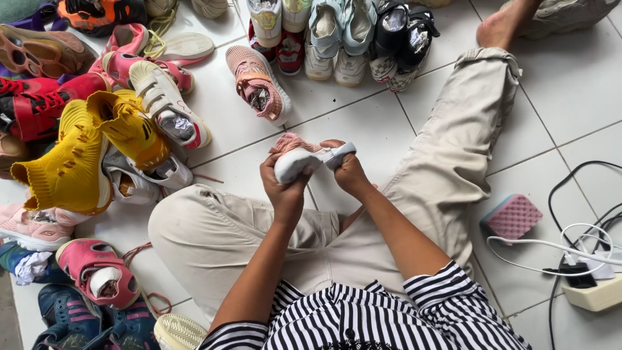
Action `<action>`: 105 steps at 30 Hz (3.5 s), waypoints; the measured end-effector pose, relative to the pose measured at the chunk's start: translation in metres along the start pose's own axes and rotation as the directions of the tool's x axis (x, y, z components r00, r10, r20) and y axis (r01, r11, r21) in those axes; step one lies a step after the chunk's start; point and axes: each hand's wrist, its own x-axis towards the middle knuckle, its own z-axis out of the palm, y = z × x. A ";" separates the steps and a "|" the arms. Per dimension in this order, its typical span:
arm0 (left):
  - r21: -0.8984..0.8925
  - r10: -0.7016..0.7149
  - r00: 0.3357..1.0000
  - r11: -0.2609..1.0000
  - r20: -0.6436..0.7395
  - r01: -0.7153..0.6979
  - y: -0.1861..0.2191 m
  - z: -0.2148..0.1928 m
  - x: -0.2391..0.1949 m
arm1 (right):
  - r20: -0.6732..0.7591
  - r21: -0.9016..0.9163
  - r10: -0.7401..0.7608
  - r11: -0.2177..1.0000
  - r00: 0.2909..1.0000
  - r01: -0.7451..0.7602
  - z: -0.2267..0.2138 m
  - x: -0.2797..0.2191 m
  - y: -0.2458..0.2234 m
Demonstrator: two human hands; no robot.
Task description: The person sits on a tiled floor surrounded by many shoes and uses a small brush to scrub the soles of a pair of pink sneakers and then a pair of white sneakers. The person handles the shoes one at a time, focusing on the bottom surfaces.
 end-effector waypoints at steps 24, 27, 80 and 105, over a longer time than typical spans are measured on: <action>-0.414 -0.899 0.372 0.255 0.232 0.874 -0.015 -0.050 -0.010 | -0.046 -0.528 -0.318 0.812 0.947 0.247 -0.007 0.012 0.050; -0.435 -0.862 0.417 0.271 0.287 0.859 -0.014 -0.035 -0.015 | -0.057 -0.484 -0.169 0.867 0.984 0.121 -0.001 0.007 0.056; -0.446 -0.834 0.526 0.412 0.167 0.795 -0.061 -0.043 0.010 | -0.130 -0.678 -0.537 0.662 0.833 0.321 0.016 0.009 0.040; -0.492 -0.833 0.550 0.456 0.057 0.742 -0.077 -0.040 -0.003 | -0.135 -0.611 -0.555 0.699 0.821 0.372 0.017 0.031 0.047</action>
